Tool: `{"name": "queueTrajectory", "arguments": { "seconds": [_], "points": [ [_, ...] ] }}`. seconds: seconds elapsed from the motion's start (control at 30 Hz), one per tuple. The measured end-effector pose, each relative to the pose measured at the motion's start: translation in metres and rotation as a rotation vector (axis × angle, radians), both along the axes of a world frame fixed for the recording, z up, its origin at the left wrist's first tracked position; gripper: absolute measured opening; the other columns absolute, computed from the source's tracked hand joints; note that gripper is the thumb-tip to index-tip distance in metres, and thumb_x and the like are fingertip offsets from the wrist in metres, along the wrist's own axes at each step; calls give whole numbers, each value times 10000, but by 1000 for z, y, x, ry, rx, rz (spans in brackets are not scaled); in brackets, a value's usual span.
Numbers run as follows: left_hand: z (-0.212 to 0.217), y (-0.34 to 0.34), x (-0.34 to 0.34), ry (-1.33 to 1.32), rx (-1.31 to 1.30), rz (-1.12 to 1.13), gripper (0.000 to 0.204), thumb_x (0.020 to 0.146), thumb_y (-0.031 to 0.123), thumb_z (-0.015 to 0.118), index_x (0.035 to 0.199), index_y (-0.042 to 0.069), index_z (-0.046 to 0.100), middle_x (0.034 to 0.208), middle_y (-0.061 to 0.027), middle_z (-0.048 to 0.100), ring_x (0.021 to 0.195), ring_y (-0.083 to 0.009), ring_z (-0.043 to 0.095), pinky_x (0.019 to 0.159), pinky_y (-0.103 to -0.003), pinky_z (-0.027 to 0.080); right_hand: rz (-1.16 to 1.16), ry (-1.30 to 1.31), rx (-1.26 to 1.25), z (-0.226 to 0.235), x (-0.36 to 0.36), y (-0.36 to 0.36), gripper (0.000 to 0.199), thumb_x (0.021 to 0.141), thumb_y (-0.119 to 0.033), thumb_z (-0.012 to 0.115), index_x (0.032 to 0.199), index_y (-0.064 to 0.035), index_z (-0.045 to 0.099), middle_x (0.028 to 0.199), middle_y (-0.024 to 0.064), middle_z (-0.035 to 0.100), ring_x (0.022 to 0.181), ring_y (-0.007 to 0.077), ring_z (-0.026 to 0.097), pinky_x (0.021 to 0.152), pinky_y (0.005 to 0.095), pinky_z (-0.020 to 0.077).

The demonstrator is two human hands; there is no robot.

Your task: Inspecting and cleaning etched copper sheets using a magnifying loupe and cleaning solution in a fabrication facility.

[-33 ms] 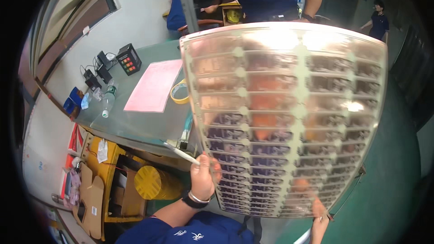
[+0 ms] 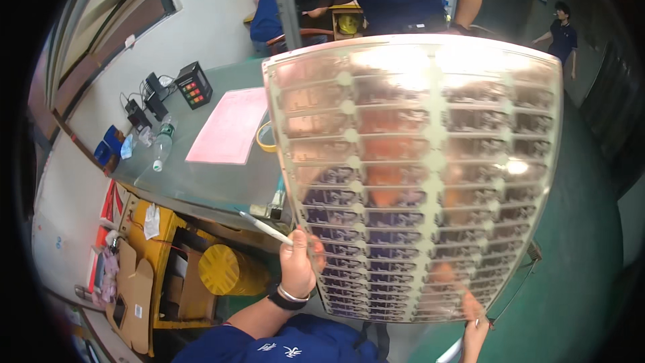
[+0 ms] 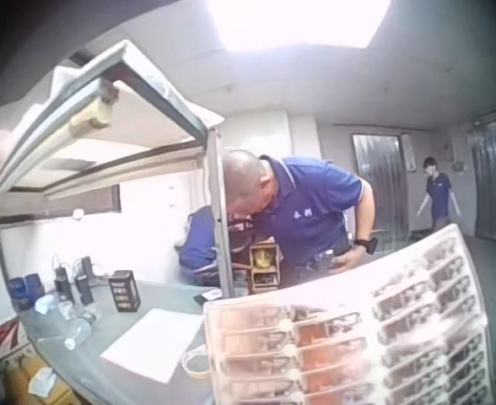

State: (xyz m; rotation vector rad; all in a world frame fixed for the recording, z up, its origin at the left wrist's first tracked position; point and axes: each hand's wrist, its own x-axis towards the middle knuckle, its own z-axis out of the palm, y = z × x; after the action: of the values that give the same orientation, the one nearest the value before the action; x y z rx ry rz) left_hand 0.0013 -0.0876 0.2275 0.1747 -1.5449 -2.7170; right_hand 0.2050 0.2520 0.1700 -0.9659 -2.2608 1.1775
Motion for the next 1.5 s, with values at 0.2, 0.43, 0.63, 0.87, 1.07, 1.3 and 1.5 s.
{"name": "queueTrajectory", "arguments": {
  "seconds": [0.2, 0.43, 0.63, 0.87, 1.07, 1.3, 1.5],
  "points": [
    [-9, -44, 31, -65, 100, 179, 295, 945, 353, 437, 799, 98, 465, 600, -21, 506, 407, -105, 457, 320, -237, 369, 126, -148, 84, 2, 2, 2, 225, 857, -131, 490, 855, 43, 632, 614, 93, 574, 573, 152, 508, 550, 309, 411],
    [-8, -82, 66, -64, 172, 306, 321, 927, 380, 473, 751, 113, 453, 613, 5, 492, 439, -71, 447, 324, -199, 332, 176, -276, 89, 35, 5, -20, 223, 857, -134, 497, 844, 38, 639, 633, 147, 604, 584, 193, 553, 584, 345, 435],
    [0, -124, 73, -132, 184, 641, 357, 890, 474, 492, 790, 132, 478, 613, 22, 485, 413, -76, 455, 268, -235, 348, 224, -201, 177, 18, 5, -16, 229, 872, -146, 495, 824, 16, 651, 516, 32, 471, 494, 102, 427, 482, 295, 349],
    [-22, -183, 99, 64, 163, 686, 400, 924, 448, 431, 1050, 80, 520, 951, -76, 575, 819, -187, 578, 644, -324, 508, 243, -269, 160, 26, -9, -26, 200, 839, -127, 518, 855, 10, 662, 619, 143, 601, 554, 212, 580, 545, 326, 433],
    [-31, -213, 119, 56, 226, 697, 504, 951, 360, 416, 1278, -21, 366, 1271, -137, 447, 1121, -254, 470, 948, -398, 403, 286, -286, 182, 14, -28, -26, 213, 842, -149, 514, 839, 9, 657, 633, 166, 601, 580, 264, 598, 555, 343, 434],
    [-10, -213, 134, -75, 219, 808, 501, 954, 384, 388, 1274, -1, 379, 1263, -146, 459, 1111, -266, 479, 952, -409, 404, 358, -244, 150, 8, -52, -23, 209, 848, -136, 505, 833, 16, 648, 580, 121, 547, 545, 200, 531, 525, 332, 404],
    [-4, -208, 146, -9, 176, 898, 477, 957, 365, 392, 1228, -27, 410, 1210, -154, 501, 1066, -261, 514, 917, -395, 437, 414, -249, 189, -5, -67, -15, 207, 850, -130, 504, 829, 14, 651, 581, 126, 541, 543, 208, 518, 526, 340, 398]
  ]
}}
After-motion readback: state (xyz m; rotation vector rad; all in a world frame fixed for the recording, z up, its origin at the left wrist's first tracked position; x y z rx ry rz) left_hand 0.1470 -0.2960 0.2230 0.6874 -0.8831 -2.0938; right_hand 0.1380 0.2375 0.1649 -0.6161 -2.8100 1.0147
